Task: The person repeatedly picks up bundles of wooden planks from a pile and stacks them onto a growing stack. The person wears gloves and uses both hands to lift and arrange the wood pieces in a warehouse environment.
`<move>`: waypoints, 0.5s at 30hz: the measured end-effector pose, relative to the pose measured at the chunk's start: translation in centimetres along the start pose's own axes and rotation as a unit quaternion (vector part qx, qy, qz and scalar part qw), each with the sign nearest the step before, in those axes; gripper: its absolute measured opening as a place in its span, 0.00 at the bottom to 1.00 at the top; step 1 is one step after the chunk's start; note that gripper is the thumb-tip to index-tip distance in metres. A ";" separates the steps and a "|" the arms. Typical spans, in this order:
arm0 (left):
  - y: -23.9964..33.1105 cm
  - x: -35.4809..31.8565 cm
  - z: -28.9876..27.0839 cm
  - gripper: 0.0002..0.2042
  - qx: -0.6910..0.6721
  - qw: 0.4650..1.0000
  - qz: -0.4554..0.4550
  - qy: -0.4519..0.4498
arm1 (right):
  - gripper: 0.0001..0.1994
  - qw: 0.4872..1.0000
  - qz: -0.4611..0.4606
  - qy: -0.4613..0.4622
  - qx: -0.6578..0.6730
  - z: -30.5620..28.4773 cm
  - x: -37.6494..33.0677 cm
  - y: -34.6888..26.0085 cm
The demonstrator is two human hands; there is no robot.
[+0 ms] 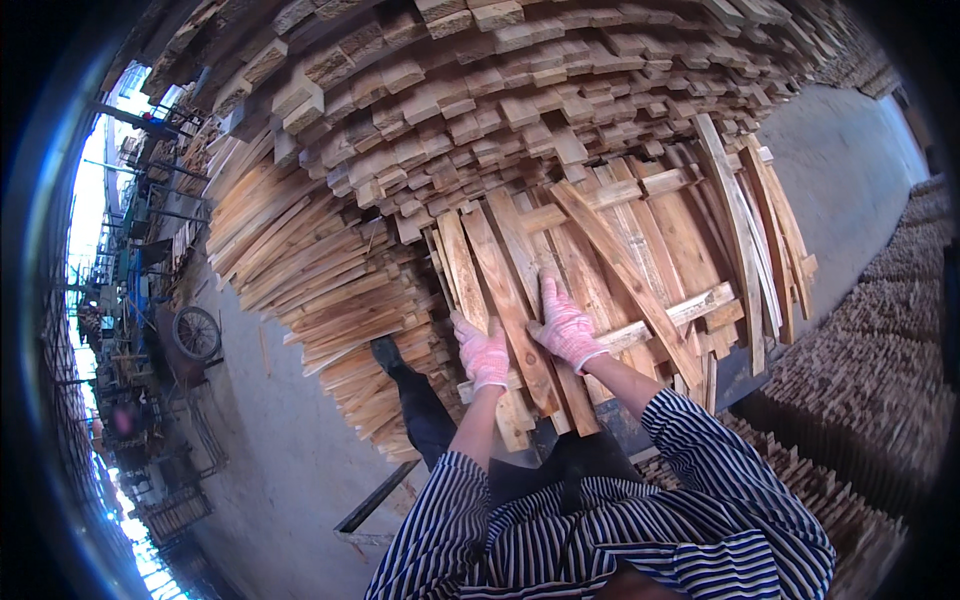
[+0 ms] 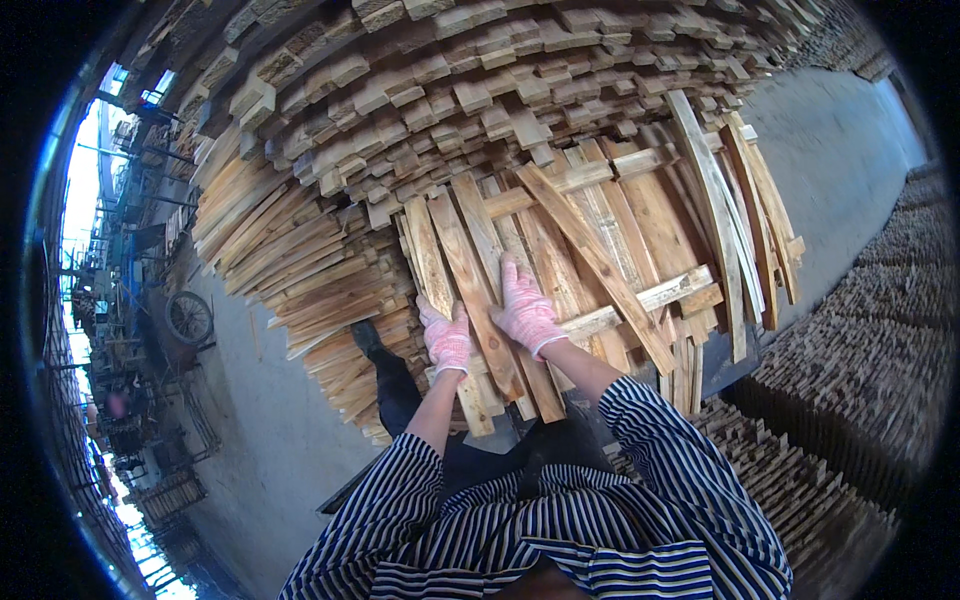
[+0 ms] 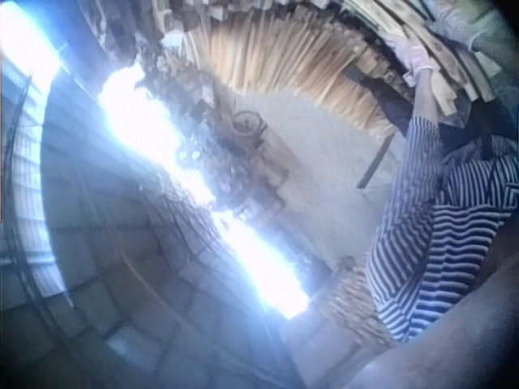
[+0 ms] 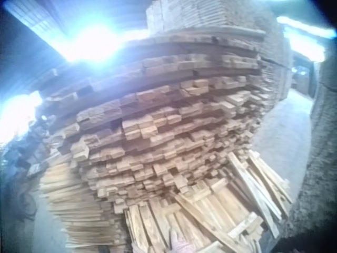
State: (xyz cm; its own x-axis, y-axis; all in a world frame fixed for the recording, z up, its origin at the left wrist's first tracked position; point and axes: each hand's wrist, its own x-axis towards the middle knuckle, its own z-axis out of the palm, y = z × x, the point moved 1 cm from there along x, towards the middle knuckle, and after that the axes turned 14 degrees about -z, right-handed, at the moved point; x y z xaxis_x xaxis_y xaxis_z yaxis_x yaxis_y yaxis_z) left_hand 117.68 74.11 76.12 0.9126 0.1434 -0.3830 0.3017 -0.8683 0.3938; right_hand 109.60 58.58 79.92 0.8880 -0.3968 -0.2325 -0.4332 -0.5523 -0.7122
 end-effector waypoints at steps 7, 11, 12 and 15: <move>0.0 0.6 -0.5 0.38 -0.058 0.997 -0.047 -0.018 | 0.49 0.998 0.062 0.022 -0.001 -0.9 -0.5 -0.2; -1.3 1.2 -0.5 0.37 -0.085 0.994 -0.057 -0.031 | 0.47 0.999 0.048 0.012 -0.004 -4.0 -0.9 -1.0; -1.2 1.2 -0.4 0.36 -0.092 0.994 -0.048 -0.037 | 0.46 0.999 0.036 0.036 -0.004 -4.4 -1.1 0.4; 0.3 1.1 -0.7 0.35 -0.069 0.996 -0.057 -0.024 | 0.44 0.997 0.008 0.072 0.041 -3.7 -0.1 5.7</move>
State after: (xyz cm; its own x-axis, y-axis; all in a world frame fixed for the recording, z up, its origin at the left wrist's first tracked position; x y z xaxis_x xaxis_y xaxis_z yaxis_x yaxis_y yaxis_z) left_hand 118.99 74.32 76.43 0.8574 0.2108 -0.4695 0.4399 -0.7738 0.4559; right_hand 106.49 52.80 78.33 0.8472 -0.5093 -0.1512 -0.4282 -0.4859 -0.7619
